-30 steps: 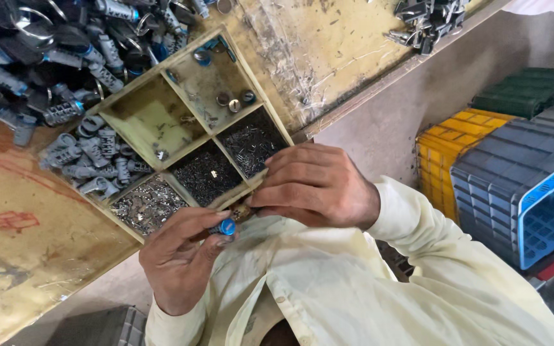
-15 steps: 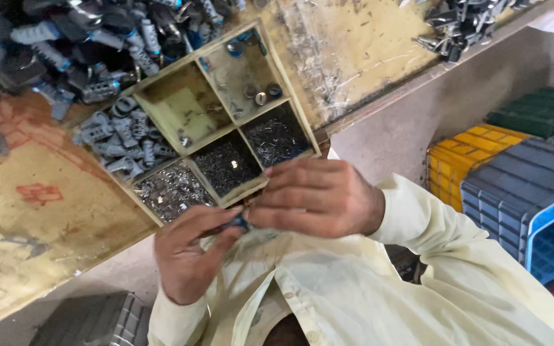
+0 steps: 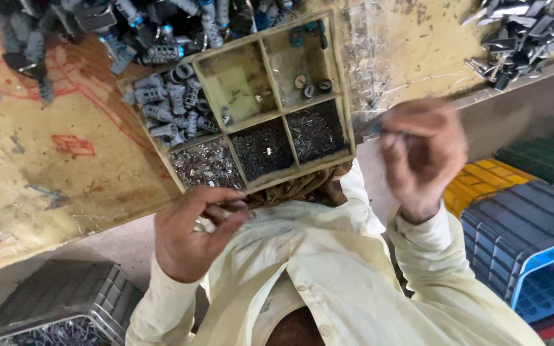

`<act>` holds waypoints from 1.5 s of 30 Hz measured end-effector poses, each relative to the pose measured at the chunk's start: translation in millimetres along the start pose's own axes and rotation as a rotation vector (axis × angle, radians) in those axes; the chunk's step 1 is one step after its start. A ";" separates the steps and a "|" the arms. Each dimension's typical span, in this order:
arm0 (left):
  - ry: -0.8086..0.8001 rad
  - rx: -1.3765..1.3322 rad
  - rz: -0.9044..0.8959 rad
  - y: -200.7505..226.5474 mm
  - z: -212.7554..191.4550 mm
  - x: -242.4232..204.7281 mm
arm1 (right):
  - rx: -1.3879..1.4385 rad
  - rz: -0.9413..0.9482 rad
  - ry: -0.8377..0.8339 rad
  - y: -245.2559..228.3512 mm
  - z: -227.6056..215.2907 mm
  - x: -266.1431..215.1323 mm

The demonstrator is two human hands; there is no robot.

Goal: The person assembles small lock mechanisms by hand, repeatedly picking up a lock body and inserting small metal pins and springs from a compartmentalized tray. The person handles the components one at a time and places the assembled units on the work surface.

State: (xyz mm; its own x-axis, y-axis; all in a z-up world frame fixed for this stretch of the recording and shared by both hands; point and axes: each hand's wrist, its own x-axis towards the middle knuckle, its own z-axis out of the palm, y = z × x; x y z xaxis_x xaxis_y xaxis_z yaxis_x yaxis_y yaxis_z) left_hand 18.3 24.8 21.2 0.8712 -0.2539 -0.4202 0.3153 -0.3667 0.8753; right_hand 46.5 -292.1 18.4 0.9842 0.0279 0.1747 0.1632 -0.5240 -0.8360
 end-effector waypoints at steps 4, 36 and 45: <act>0.268 0.564 0.137 9.9 -11.7 -0.9 | -0.714 -0.083 -0.090 23.6 1.9 15.0; -0.078 -0.772 0.009 -23.5 -7.2 -22.1 | -0.217 -0.095 -0.585 -54.3 72.5 15.6; 0.251 -0.002 0.292 -6.0 5.7 -5.9 | -0.010 0.082 -0.537 -39.1 65.6 2.4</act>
State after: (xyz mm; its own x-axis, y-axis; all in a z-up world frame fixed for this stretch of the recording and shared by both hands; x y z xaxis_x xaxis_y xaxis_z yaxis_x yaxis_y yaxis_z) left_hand 9.1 23.4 17.1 0.9894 -0.1204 -0.0817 0.0408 -0.3096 0.9500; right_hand 47.0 -215.7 17.4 0.8903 0.4167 -0.1835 0.0866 -0.5507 -0.8302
